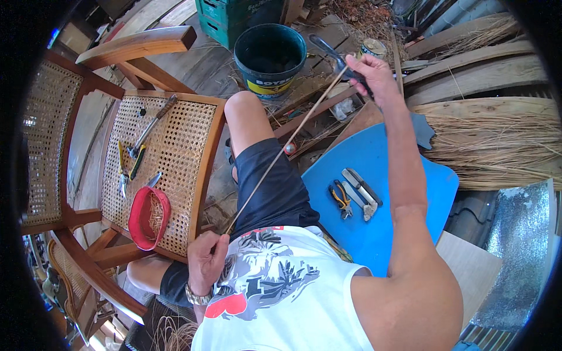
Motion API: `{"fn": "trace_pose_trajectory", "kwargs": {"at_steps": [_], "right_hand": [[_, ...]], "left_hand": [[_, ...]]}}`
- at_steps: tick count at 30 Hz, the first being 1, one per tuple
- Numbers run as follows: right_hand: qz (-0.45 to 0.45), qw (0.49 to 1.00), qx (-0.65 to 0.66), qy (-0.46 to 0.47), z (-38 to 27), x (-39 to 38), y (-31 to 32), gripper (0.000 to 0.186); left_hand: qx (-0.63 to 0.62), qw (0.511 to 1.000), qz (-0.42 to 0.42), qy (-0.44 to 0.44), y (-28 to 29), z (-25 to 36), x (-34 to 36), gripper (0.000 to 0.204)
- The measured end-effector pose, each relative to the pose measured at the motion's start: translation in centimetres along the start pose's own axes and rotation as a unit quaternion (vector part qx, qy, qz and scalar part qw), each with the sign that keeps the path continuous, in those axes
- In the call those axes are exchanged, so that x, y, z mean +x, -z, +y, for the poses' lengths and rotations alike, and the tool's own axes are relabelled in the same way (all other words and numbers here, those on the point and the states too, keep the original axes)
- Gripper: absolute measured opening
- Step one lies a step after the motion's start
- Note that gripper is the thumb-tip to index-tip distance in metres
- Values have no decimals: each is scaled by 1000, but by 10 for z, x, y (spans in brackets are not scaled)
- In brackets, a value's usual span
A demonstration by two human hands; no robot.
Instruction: Repairing or weaving the cane seat of a wooden chair using strands and pegs.
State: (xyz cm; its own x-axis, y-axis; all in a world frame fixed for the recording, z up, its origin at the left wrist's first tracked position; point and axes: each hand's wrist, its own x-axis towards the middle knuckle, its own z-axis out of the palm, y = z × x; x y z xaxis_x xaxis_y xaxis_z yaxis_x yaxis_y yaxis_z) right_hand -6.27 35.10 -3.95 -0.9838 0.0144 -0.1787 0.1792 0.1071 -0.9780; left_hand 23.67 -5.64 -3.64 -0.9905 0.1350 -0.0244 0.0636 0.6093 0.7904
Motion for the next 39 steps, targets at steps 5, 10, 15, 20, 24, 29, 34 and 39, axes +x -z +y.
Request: {"fn": "trace_pose_trajectory", "kwargs": {"at_steps": [5, 10, 15, 20, 24, 29, 34, 39], "right_hand": [[-29, 999, 33, 21, 21, -35, -67, 31], [-52, 996, 74, -3, 42, -72, -138, 35], [-65, 992, 104, 6, 58, -78, -151, 32], [-39, 991, 104, -70, 74, -54, -114, 33], [18, 994, 77, -74, 66, -2, -35, 33], [89, 992, 80, -50, 46, 41, 34, 34], [37, 996, 74, -22, 44, 16, -5, 35], [17, 994, 105, 0, 47, -29, -76, 34]], "left_hand": [[-21, 991, 118, 57, 9, 12, 23, 71], [-159, 986, 35, 25, -21, 21, 128, 81], [-218, 962, -109, 126, -61, 6, 185, 38], [-17, 993, 90, -75, -82, 8, 169, 30], [-19, 996, 52, -75, -42, -2, 92, 26], [-62, 993, 93, 43, 2, -12, -11, 21], [-64, 989, 116, 72, 34, 15, 2, 83], [-337, 941, 37, 17, 18, 57, 82, 90]]}}
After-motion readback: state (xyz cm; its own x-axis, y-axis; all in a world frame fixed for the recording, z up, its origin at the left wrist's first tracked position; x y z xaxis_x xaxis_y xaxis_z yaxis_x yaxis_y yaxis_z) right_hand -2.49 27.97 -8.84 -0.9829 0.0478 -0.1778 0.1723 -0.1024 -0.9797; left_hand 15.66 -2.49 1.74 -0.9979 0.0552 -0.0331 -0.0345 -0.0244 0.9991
